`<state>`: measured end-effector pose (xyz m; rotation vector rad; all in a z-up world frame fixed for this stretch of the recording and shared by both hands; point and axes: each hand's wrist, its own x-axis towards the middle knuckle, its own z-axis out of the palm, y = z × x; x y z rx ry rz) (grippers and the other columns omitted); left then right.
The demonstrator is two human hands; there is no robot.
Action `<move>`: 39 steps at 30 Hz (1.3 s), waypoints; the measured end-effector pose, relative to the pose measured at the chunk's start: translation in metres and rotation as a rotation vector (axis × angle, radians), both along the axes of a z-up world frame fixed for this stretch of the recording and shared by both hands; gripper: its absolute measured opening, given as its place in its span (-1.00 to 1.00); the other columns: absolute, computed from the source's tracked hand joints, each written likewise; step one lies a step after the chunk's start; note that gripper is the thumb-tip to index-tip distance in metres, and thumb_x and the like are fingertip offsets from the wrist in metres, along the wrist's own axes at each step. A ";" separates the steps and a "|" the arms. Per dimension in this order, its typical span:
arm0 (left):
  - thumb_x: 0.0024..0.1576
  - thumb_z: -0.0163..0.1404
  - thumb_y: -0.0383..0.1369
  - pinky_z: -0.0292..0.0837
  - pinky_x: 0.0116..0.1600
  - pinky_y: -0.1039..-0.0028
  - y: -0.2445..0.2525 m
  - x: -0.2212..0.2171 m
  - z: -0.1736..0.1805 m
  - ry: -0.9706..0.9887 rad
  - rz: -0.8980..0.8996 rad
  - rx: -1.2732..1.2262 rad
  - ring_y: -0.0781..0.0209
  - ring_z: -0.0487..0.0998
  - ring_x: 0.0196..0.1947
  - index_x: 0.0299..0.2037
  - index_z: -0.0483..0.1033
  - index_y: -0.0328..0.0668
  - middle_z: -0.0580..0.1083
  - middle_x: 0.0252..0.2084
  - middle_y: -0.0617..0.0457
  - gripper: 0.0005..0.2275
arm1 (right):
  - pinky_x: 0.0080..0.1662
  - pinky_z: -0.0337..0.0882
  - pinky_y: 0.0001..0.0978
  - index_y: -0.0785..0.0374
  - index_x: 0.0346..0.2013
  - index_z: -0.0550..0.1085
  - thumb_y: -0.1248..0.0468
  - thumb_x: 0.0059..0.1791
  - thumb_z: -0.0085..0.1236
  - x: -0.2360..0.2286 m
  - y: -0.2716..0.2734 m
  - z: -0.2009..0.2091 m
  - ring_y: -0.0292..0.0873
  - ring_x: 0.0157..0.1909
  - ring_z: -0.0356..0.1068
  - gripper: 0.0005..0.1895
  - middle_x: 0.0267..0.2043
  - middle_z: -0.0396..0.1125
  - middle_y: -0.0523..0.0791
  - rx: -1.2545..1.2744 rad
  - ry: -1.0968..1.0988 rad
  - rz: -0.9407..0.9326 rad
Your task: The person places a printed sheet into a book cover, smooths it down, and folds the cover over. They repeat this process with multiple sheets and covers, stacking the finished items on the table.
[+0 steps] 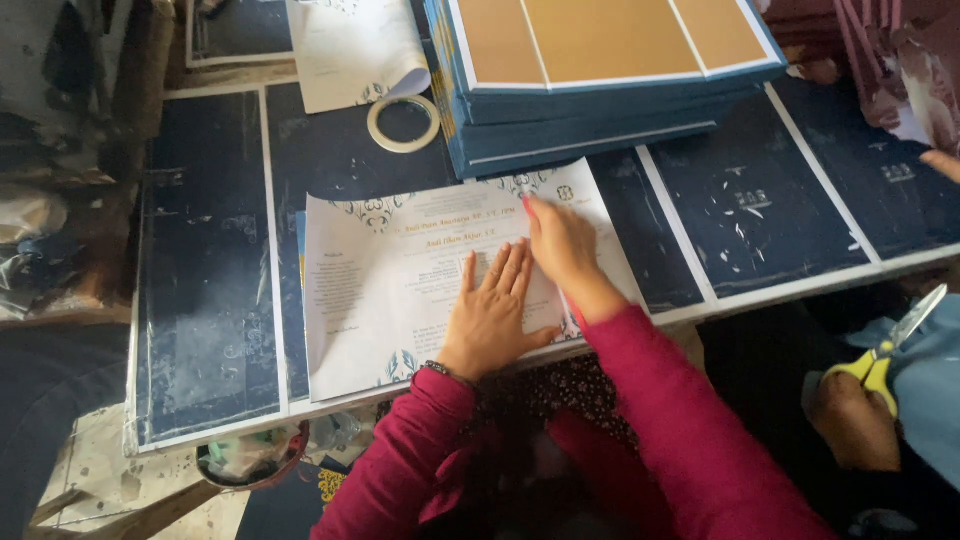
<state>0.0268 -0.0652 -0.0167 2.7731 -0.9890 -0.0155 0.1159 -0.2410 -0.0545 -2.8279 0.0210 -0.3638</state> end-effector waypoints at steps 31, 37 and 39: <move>0.27 -0.10 -0.05 -0.26 0.50 -0.35 -0.023 0.008 -0.009 0.071 0.003 -0.091 -0.11 -0.03 0.59 0.54 0.04 -0.12 0.04 0.59 -0.03 -0.35 | -0.26 0.57 0.07 0.05 0.12 0.52 0.24 0.05 0.05 -0.213 0.011 0.033 0.18 -0.27 0.57 -0.66 -0.25 0.54 0.02 -0.005 0.053 -0.026; 0.28 -0.11 -0.12 -0.19 0.53 -0.20 -0.032 0.004 -0.018 -0.062 0.022 -0.077 -0.04 0.00 0.59 0.52 0.15 -0.09 0.07 0.60 0.04 -0.41 | -0.30 0.51 0.16 0.05 0.18 0.49 0.26 0.05 0.02 -0.200 0.001 0.003 0.23 -0.30 0.54 -0.62 -0.30 0.52 0.05 0.036 -0.099 0.011; 0.30 -0.14 -0.18 -0.19 0.52 -0.20 -0.032 0.005 -0.013 -0.092 0.030 -0.094 -0.06 0.05 0.57 0.50 0.20 -0.12 0.12 0.58 0.00 -0.46 | -0.32 0.49 0.15 0.18 0.22 0.47 0.30 0.05 0.03 -0.221 0.006 0.012 0.24 -0.28 0.53 -0.58 -0.29 0.50 0.13 0.038 -0.136 0.036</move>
